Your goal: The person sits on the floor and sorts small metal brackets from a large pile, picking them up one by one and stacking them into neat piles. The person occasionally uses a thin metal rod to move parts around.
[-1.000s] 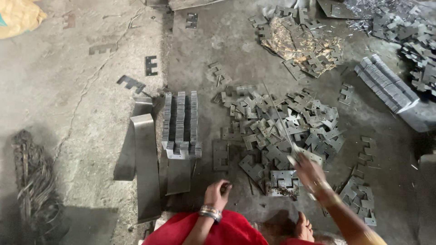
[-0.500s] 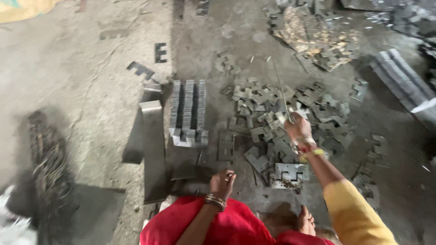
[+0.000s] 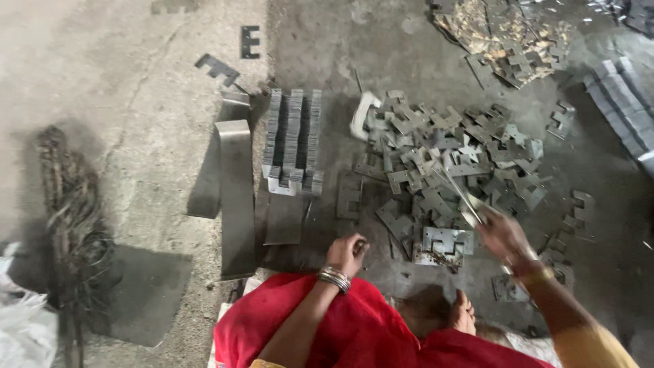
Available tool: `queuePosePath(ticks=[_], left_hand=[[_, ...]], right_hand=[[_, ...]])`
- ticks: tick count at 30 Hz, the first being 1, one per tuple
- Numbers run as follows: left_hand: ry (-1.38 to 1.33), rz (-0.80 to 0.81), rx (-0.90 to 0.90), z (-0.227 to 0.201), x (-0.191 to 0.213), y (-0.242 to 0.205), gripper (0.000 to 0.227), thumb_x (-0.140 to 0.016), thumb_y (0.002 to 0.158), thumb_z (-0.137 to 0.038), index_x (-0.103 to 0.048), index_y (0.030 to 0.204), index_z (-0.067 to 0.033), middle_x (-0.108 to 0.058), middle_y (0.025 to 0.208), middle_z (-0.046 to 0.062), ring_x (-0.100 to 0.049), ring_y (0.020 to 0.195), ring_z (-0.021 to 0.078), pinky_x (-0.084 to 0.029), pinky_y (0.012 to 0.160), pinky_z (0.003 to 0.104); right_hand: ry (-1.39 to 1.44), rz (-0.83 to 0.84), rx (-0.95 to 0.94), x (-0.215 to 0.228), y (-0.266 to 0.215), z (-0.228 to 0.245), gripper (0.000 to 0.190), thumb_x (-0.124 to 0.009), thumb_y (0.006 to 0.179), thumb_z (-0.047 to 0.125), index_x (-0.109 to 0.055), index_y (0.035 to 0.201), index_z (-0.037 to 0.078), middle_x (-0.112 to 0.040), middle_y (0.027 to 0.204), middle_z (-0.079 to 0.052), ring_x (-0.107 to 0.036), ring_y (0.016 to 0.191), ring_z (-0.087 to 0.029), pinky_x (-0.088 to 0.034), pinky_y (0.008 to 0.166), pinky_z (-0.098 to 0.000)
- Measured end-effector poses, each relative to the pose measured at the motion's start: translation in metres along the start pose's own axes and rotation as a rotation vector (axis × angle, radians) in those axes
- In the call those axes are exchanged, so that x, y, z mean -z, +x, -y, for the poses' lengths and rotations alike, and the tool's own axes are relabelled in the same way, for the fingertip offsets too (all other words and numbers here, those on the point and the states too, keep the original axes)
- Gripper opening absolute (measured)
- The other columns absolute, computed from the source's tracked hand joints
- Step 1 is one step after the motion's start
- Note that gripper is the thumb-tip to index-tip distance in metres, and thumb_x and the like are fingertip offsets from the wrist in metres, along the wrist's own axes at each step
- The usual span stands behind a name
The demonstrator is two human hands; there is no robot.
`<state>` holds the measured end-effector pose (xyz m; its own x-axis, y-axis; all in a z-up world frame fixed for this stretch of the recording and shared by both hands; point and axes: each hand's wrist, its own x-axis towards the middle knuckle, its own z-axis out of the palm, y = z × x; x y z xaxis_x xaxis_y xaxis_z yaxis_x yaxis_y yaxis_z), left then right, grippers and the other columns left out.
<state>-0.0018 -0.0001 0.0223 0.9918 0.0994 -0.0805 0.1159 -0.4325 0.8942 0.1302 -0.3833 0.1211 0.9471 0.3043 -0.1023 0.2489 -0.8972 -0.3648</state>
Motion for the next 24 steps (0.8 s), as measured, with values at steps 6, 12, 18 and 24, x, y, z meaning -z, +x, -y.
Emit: queuePosePath(ticks=[6,12,18,24], left_hand=[[-0.039,-0.072,0.024,0.003,-0.007,0.006,0.019,-0.077,0.088,-0.029,-0.073,0.096,-0.0126,-0.077,0.084,0.007,-0.076,0.071,0.0236,-0.059,0.064,0.038],[0.143,-0.167,0.021,0.011,-0.007,0.031,0.019,-0.075,0.088,-0.030,-0.072,0.094,-0.0125,-0.076,0.088,0.009,-0.073,0.079,0.0281,-0.058,0.068,0.042],[0.651,-0.245,-0.105,0.005,-0.005,0.092,0.045,-0.075,0.085,-0.035,-0.067,0.114,-0.0027,-0.064,0.124,0.022,-0.053,0.123,0.0375,-0.049,0.103,0.049],[0.658,-0.200,0.216,-0.022,0.002,0.119,0.068,-0.086,0.074,-0.037,-0.058,0.130,-0.0092,-0.055,0.134,0.023,-0.050,0.126,0.0407,-0.048,0.100,0.051]], right_hand=[[-0.164,0.228,-0.533,-0.011,-0.156,-0.065,0.059,-0.065,0.096,0.028,-0.053,0.153,0.036,-0.075,0.071,-0.008,-0.061,0.058,-0.024,-0.053,0.054,-0.0395],[-0.268,-0.161,-0.429,-0.006,-0.161,-0.062,0.033,-0.071,0.089,0.038,-0.074,0.119,0.027,-0.078,0.087,-0.004,-0.074,0.070,-0.025,-0.058,0.070,-0.0402],[-0.113,-0.371,-0.697,0.002,-0.186,-0.070,0.032,-0.075,0.094,0.046,-0.077,0.111,0.019,-0.071,0.079,-0.015,-0.070,0.073,-0.033,-0.053,0.068,-0.0445],[-0.263,-0.372,-1.030,0.007,-0.236,-0.094,0.030,-0.072,0.095,0.042,-0.079,0.115,0.021,-0.076,0.100,-0.017,-0.071,0.097,-0.040,-0.056,0.083,-0.0503]])
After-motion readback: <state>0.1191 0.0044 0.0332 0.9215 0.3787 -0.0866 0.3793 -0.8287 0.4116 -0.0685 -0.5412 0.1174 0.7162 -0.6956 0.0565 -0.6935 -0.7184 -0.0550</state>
